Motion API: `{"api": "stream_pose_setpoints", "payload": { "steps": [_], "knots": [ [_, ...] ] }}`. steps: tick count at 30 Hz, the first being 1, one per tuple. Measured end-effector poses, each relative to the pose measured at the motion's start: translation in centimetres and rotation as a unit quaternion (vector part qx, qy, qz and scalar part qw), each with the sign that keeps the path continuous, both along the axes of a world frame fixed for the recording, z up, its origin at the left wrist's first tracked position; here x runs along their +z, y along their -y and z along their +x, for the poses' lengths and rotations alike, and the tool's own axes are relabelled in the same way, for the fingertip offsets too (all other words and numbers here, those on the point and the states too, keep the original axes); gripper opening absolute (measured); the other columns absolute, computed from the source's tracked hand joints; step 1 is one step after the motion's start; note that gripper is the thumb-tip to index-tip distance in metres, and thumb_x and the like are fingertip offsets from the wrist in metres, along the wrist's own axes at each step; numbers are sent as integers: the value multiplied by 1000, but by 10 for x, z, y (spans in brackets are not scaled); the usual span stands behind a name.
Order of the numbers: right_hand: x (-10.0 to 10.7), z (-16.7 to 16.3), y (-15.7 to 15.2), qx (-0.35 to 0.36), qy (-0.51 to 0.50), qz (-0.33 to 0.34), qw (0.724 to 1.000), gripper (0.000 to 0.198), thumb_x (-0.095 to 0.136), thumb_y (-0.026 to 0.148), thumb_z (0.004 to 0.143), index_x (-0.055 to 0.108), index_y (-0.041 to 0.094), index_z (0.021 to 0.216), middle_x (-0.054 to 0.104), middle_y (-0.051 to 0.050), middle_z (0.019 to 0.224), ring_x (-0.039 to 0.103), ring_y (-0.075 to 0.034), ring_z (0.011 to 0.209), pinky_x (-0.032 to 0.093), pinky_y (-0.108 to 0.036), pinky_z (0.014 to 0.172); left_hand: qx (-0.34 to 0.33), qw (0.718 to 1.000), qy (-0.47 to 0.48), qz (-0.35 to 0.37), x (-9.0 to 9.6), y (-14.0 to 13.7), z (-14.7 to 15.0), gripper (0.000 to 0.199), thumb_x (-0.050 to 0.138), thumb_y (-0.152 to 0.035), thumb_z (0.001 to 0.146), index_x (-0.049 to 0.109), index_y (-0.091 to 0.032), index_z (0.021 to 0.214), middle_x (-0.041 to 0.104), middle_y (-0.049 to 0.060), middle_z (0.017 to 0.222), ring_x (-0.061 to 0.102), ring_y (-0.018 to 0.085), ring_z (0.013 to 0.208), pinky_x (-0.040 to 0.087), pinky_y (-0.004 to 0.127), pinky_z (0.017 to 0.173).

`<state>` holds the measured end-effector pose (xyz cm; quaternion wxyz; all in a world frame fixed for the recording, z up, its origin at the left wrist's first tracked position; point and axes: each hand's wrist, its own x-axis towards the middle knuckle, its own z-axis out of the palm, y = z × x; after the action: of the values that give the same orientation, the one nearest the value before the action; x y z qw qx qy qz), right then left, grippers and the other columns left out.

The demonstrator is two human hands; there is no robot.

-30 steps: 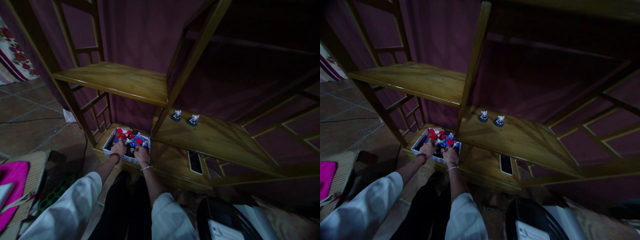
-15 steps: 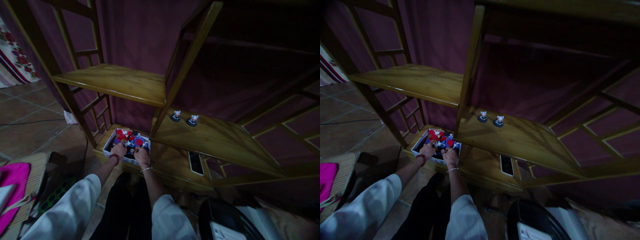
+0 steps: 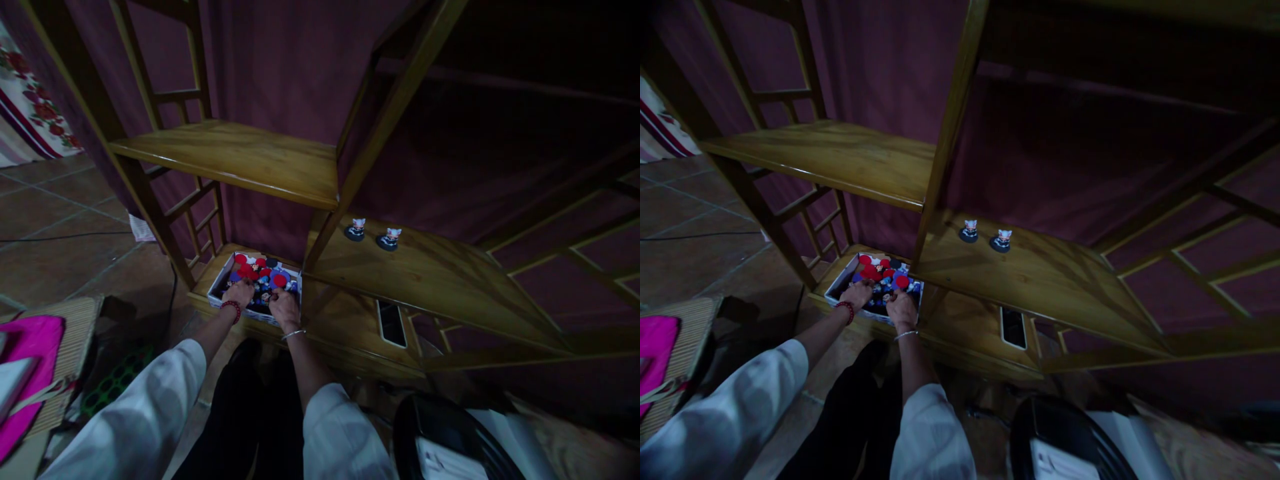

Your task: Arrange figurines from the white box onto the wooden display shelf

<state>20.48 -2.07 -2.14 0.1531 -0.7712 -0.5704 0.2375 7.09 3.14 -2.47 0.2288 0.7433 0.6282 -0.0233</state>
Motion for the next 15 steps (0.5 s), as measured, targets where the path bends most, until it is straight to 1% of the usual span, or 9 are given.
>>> {"api": "stream_pose_setpoints", "payload": {
  "steps": [2,4,5,7,9,12,13,15],
  "knots": [
    [-2,0,-1,0,-5,6,1000,26,45,24,76,64,27,93,68,-2,91,61,-15,85,42,-20,72,58,998,-11,10,2,6,3,40,32,-26,83,49,-23,119,58,14,106,55,27,98,44,38,78],
    [-4,1,-1,-2,-5,10,1000,25,45,24,77,64,26,93,68,-3,91,61,-15,86,42,-21,72,106,993,-11,49,4,12,6,40,35,-27,80,50,-27,118,53,13,110,49,28,105,43,38,80],
    [-5,0,-2,-3,-5,11,1000,25,45,25,77,64,26,93,67,-3,91,61,-16,86,42,-21,72,117,990,-9,73,5,15,7,39,38,-27,79,53,-28,115,50,12,113,45,28,109,43,37,81],
    [-4,0,-2,-4,-2,13,1000,26,45,26,78,64,26,95,67,-3,93,61,-16,86,42,-21,72,110,988,-10,105,6,19,9,36,41,-26,77,58,-27,109,46,11,116,39,28,113,42,36,83],
    [-3,-2,0,3,0,18,1000,27,44,26,79,63,27,98,67,-2,93,61,-15,87,42,-21,73,86,991,-23,105,7,21,11,34,38,-24,79,59,-23,105,44,12,115,37,27,112,41,35,84],
    [1,-3,4,18,0,28,999,29,42,27,81,61,28,102,67,-1,92,61,-15,86,42,-21,75,69,993,-37,92,8,21,14,35,32,-21,82,59,-18,103,44,15,114,37,27,110,40,37,84],
    [3,-3,5,22,-1,41,999,29,42,28,81,61,28,103,67,-1,94,60,-15,87,42,-21,77,68,993,-35,90,8,20,14,36,30,-21,83,59,-16,103,44,16,114,37,28,110,40,38,84],
    [7,-4,7,37,-6,90,995,29,42,28,82,60,27,105,65,0,101,58,-14,93,40,-22,82,66,994,-19,83,9,19,15,36,28,-19,84,59,-13,101,45,17,113,38,28,110,39,39,84]
  ]
}}
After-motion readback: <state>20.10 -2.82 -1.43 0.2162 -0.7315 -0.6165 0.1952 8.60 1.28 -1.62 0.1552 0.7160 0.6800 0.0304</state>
